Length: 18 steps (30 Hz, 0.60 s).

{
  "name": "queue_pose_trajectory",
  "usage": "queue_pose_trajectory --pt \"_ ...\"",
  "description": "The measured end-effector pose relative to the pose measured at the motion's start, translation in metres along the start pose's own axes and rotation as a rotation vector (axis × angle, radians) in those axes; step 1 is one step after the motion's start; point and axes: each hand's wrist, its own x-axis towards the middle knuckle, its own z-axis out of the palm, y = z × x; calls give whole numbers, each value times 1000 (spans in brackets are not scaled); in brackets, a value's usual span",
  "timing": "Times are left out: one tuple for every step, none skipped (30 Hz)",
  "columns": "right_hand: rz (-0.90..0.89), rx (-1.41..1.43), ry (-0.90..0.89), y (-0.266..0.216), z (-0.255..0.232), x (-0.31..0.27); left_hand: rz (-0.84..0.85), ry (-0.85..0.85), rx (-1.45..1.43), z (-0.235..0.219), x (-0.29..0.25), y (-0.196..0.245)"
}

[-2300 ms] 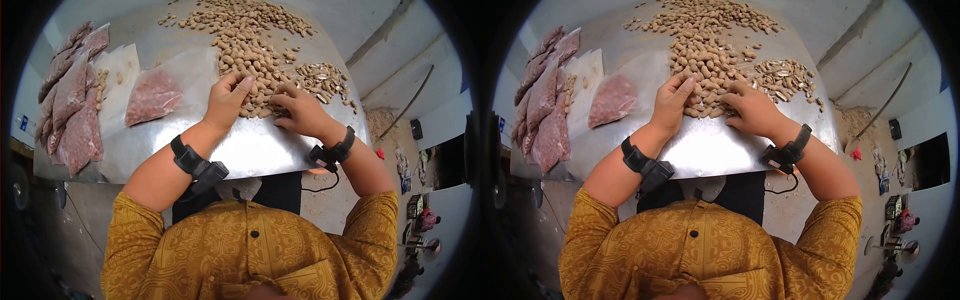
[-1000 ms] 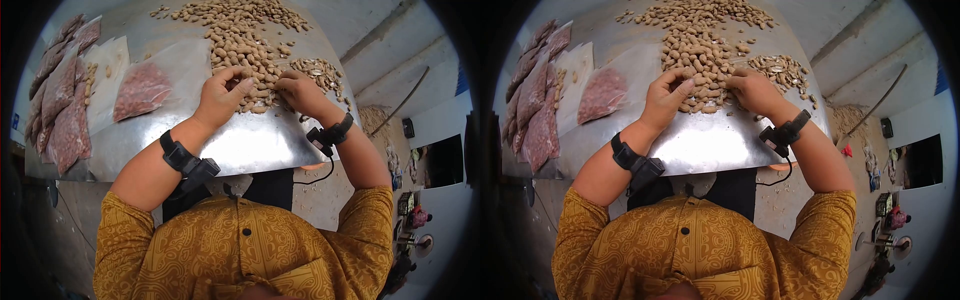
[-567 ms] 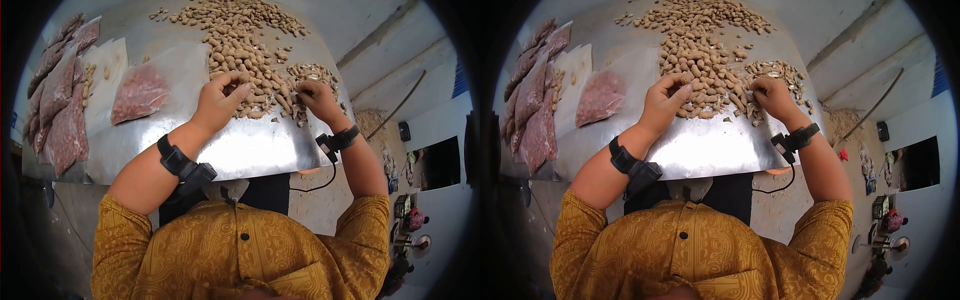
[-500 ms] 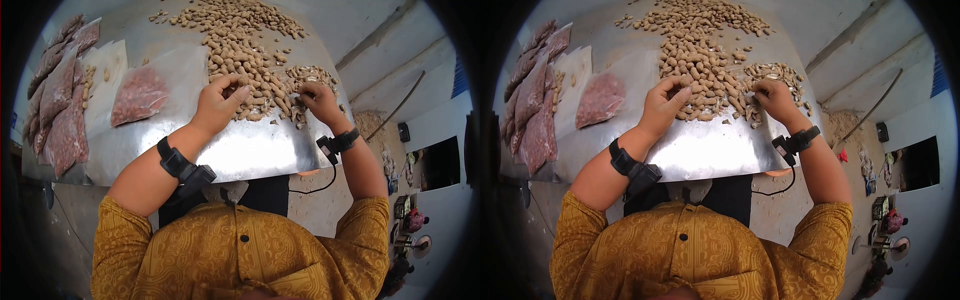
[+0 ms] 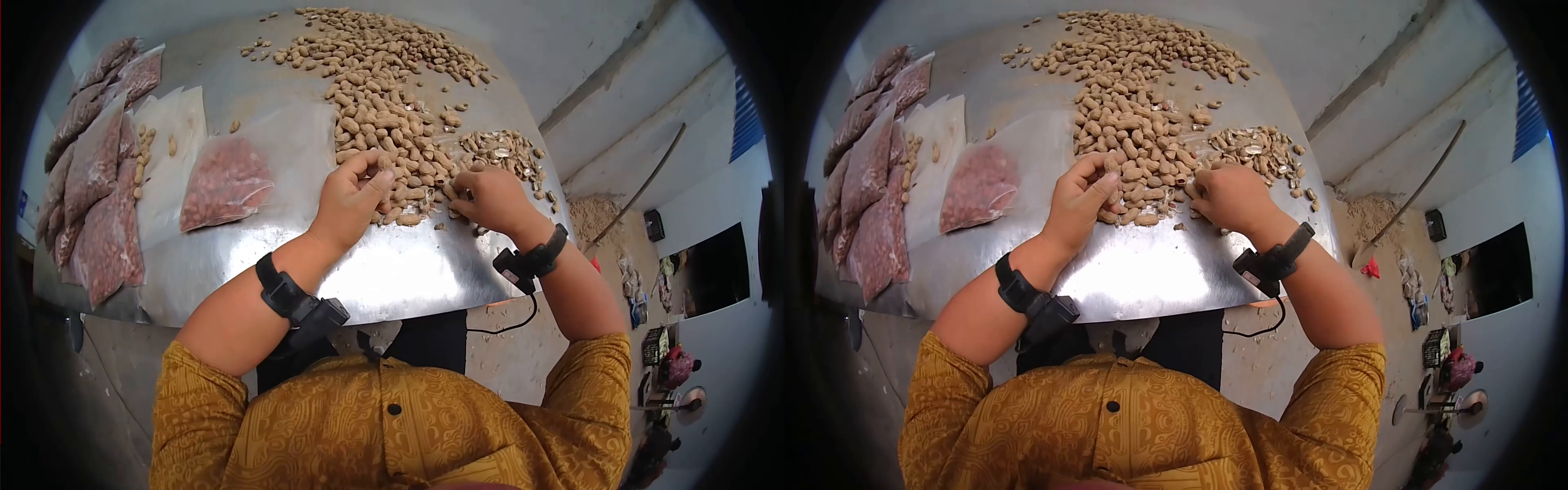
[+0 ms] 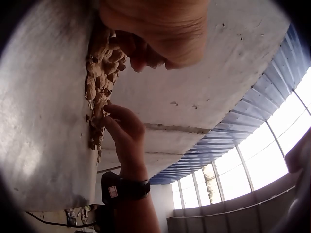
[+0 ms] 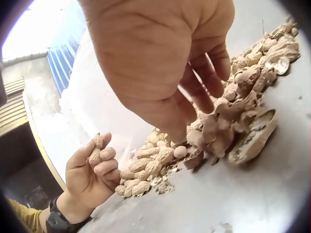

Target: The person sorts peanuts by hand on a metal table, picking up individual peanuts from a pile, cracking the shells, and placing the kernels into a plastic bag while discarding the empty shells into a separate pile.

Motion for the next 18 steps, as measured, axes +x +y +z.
queue_pose_trajectory --pt "-8 -50 22 -1 3 2 -1 1 5 0 0 1" --pt "18 -90 -15 -5 2 4 -4 2 6 1 -1 2" --pt "42 -133 -55 -9 0 7 -2 4 11 2 -2 3" --pt "65 -177 -97 -12 -2 9 -1 8 13 2 -2 4" --pt "64 -172 -45 -12 2 10 1 15 12 2 -2 4" --pt "62 -168 2 -10 9 9 12 19 -3 2 -2 2" --pt "61 -165 50 -8 11 9 23 20 -19 2 -1 0" --pt "68 -130 61 -6 10 9 37 23 -35 1 0 -1" --pt "77 -92 70 -6 8 8 40 22 -21 1 0 -1" --pt "87 -51 82 -5 7 9 42 22 -29 1 -1 0" --pt "64 -26 115 -2 6 10 41 22 -32 2 -2 0" --pt "97 17 69 -1 0 13 44 21 -29 2 -2 0" --pt "130 63 26 -3 -8 18 71 28 -36 3 -1 -2" --pt "165 109 -15 -2 -16 22 75 31 -31 2 0 -3" --pt "180 179 -55 1 -21 27 80 32 -26 2 1 -4" --pt "189 243 -68 4 -26 33 82 31 -23 2 1 -5" --pt "198 305 -78 7 -32 40 76 33 -25 2 1 -4" --pt "206 368 -88 9 -38 49 70 35 -26 1 1 -1"
